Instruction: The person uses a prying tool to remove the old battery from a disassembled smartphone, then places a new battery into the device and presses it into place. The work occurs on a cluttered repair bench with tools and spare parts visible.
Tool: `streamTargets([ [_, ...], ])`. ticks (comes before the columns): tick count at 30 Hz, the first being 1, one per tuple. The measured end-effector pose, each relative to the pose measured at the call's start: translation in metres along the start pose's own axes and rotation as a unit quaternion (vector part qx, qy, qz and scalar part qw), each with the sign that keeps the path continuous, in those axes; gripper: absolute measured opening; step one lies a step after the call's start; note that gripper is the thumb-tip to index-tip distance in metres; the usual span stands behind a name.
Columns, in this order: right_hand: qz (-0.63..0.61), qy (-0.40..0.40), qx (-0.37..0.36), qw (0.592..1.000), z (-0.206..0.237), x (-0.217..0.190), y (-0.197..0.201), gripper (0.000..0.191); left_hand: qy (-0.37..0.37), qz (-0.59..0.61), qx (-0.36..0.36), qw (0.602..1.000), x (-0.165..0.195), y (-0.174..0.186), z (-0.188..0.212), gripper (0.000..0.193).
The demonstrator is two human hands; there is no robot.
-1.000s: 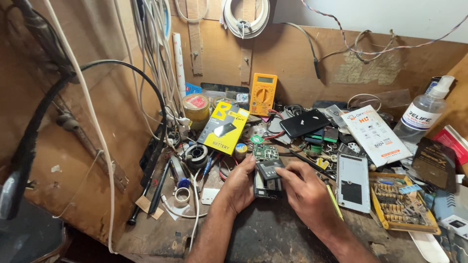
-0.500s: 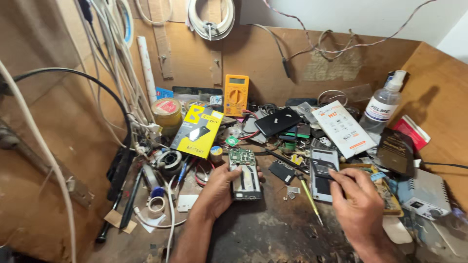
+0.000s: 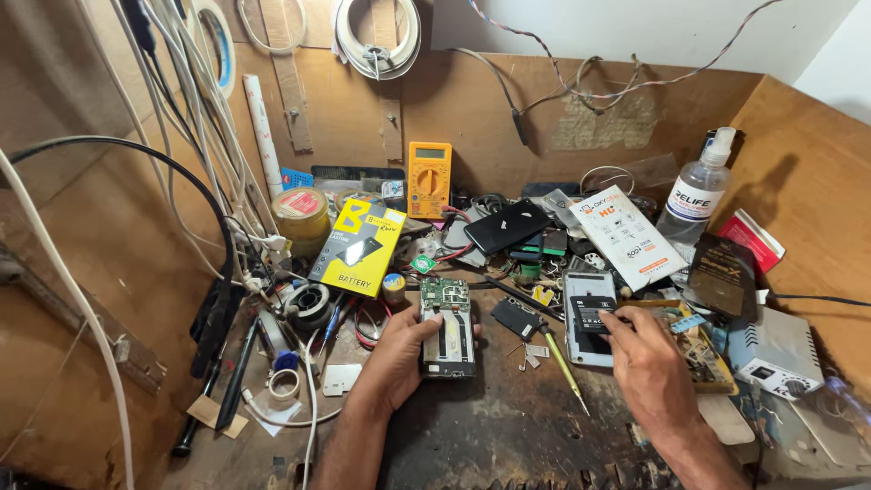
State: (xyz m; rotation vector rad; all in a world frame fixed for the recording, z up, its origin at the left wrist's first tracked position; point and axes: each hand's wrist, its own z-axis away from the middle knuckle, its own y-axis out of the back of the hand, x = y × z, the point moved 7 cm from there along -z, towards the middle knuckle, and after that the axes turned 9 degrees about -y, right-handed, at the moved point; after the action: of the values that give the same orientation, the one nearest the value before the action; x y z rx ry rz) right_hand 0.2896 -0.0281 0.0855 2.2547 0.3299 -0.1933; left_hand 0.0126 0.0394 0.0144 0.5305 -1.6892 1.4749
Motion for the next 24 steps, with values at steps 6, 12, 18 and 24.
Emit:
streamTargets([
  [6, 0.047, 0.01, -0.063, 0.997, 0.001, 0.001, -0.007, 0.037, -0.004, -0.008, 0.001, 1.0, 0.0, 0.001, 0.001, 0.032],
  [12, 0.044, 0.045, -0.039, 0.997, 0.005, -0.006, -0.005, 0.038, -0.045, -0.032, 0.031, 0.998, -0.007, 0.014, -0.006, 0.028],
  [18, -0.031, 0.003, 0.044, 0.999, 0.014, -0.013, 0.016, 0.028, -0.234, -0.444, 0.149, 0.852, 0.011, 0.008, -0.001, 0.04],
  [24, -0.107, 0.015, 0.131, 0.986, 0.024, -0.043, 0.025, 0.023, -0.274, -0.52, 0.193, 0.786, 0.021, -0.019, 0.022, 0.048],
])
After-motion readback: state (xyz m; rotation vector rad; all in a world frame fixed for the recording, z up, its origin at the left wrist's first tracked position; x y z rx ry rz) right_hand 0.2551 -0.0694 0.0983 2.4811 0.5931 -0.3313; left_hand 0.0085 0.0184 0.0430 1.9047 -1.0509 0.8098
